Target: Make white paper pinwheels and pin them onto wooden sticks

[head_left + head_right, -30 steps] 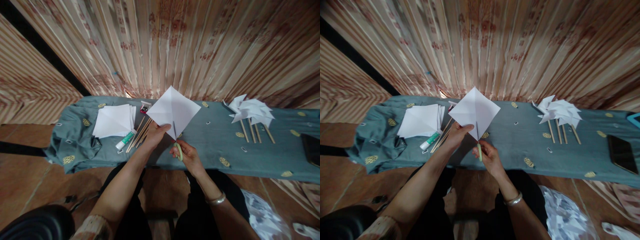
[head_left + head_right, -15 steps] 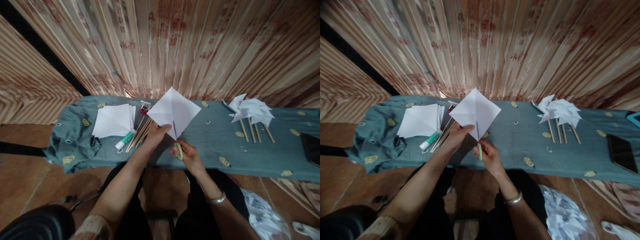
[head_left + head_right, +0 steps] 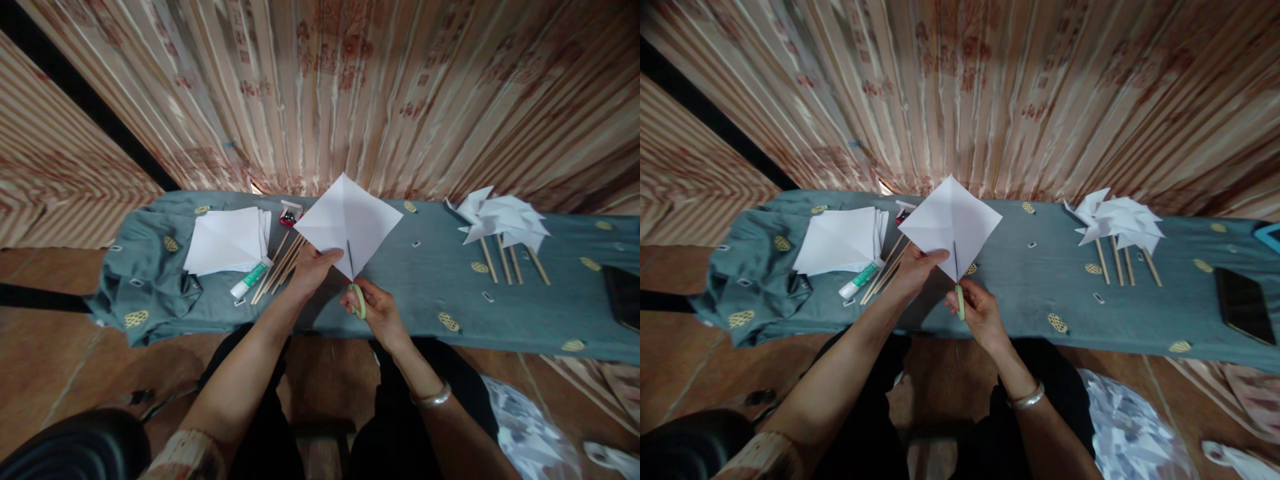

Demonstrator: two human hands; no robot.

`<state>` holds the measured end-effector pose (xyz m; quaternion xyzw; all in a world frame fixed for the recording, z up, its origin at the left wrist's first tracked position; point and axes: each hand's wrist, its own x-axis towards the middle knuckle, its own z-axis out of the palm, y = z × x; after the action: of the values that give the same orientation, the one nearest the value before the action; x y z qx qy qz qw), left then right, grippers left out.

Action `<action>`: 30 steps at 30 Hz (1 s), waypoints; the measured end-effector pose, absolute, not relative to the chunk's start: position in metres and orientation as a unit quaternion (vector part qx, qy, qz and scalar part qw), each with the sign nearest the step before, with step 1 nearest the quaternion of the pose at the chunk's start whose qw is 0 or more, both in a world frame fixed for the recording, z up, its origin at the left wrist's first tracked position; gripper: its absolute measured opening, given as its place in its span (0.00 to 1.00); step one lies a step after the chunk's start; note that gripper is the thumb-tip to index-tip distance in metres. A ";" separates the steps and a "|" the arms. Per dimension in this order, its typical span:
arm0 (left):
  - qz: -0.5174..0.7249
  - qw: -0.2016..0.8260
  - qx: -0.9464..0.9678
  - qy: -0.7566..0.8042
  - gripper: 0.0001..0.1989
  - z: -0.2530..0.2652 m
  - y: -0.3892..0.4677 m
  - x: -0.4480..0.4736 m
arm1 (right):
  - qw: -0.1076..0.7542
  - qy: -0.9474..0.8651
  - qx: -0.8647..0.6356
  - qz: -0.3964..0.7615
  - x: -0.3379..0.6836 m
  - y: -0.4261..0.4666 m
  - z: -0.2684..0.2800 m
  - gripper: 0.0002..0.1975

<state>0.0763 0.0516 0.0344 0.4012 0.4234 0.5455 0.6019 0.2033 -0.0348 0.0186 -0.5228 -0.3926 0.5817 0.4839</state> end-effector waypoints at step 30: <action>0.511 0.620 0.427 0.415 0.09 0.034 0.045 0.076 | 0.477 -0.420 -0.537 0.555 0.205 -0.036 0.023 0.26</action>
<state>0.0763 0.0452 0.0342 0.4270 0.4151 0.5105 0.6203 0.2053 -0.0355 0.0234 -0.5366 -0.4200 0.5548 0.4773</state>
